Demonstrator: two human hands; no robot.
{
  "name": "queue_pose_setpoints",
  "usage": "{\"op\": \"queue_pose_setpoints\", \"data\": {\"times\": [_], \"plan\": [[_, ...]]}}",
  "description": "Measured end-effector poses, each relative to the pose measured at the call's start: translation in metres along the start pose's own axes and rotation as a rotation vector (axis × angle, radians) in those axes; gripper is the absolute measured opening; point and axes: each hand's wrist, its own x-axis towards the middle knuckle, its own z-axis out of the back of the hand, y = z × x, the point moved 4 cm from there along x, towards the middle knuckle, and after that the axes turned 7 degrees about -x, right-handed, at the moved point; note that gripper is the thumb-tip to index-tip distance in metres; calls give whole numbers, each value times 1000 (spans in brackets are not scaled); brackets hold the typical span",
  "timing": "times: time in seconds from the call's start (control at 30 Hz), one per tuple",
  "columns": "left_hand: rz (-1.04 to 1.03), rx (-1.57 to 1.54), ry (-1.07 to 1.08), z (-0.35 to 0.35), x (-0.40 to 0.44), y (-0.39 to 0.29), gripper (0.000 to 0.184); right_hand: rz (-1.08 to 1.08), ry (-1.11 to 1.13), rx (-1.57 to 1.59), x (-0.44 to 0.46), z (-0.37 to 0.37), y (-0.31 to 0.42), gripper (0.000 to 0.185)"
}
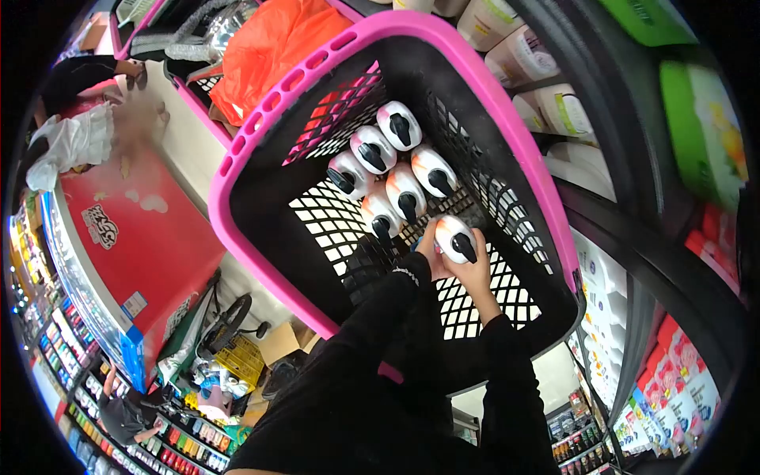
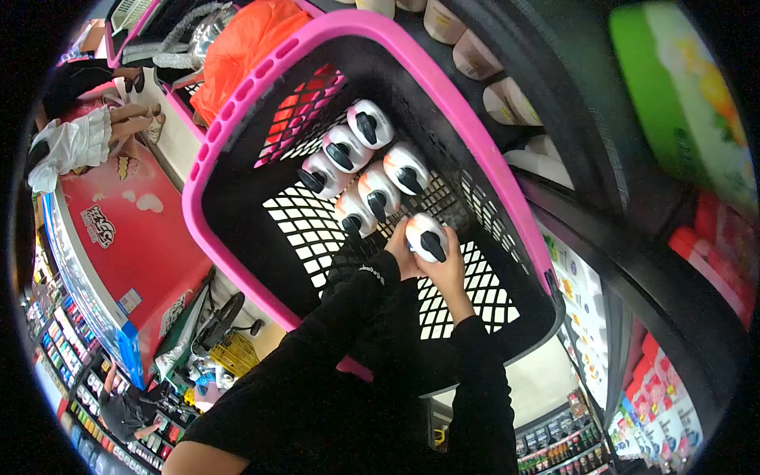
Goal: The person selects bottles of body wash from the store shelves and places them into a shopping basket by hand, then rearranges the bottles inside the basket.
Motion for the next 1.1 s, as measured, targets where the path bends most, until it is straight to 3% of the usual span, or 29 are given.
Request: {"op": "queue_pose_setpoints", "data": {"times": [0.03, 0.13, 0.27, 0.43, 0.5, 0.67, 0.73, 0.77, 0.83, 0.97, 1.03, 1.07, 1.1], "plan": [[-26, -39, 47, 7, 15, -2, 58, -1, -26, 50, 3, -3, -2, 70], [-86, -63, -106, -4, 23, -10, 49, 32, -106, 97, 10, -18, -34, 71], [-199, -51, -132, -1, 54, -17, 49, 86, -143, 69, 25, -20, -47, 72], [-179, -66, -2, -2, 71, -22, 47, 81, -100, 49, 40, -18, -46, 69], [-219, -54, -13, -1, 75, -20, 47, 217, -153, -39, 41, -16, -44, 70], [-224, -89, 66, 3, 85, -16, 47, 135, -79, -28, 40, -11, -47, 70], [-223, -64, 58, 1, 87, -16, 48, 159, -124, 117, 42, -11, -53, 71], [-222, -36, 50, -1, 88, -15, 48, 46, -74, 47, 44, -5, -46, 72], [-203, -30, 29, -2, 85, -15, 49, 11, -35, 253, 44, -7, -50, 75], [-117, -8, 143, 2, 78, -17, 57, 30, -152, 263, 36, -16, -66, 91], [-107, 47, -219, 2, 49, -18, 66, -52, -83, 343, 23, -15, -59, 93], [-196, 220, -11, 30, 65, -19, 76, 33, -76, 193, 17, -12, -54, 92], [-105, 182, -402, 19, 41, -17, 80, -4, -19, 192, 8, -11, -48, 87]]}}
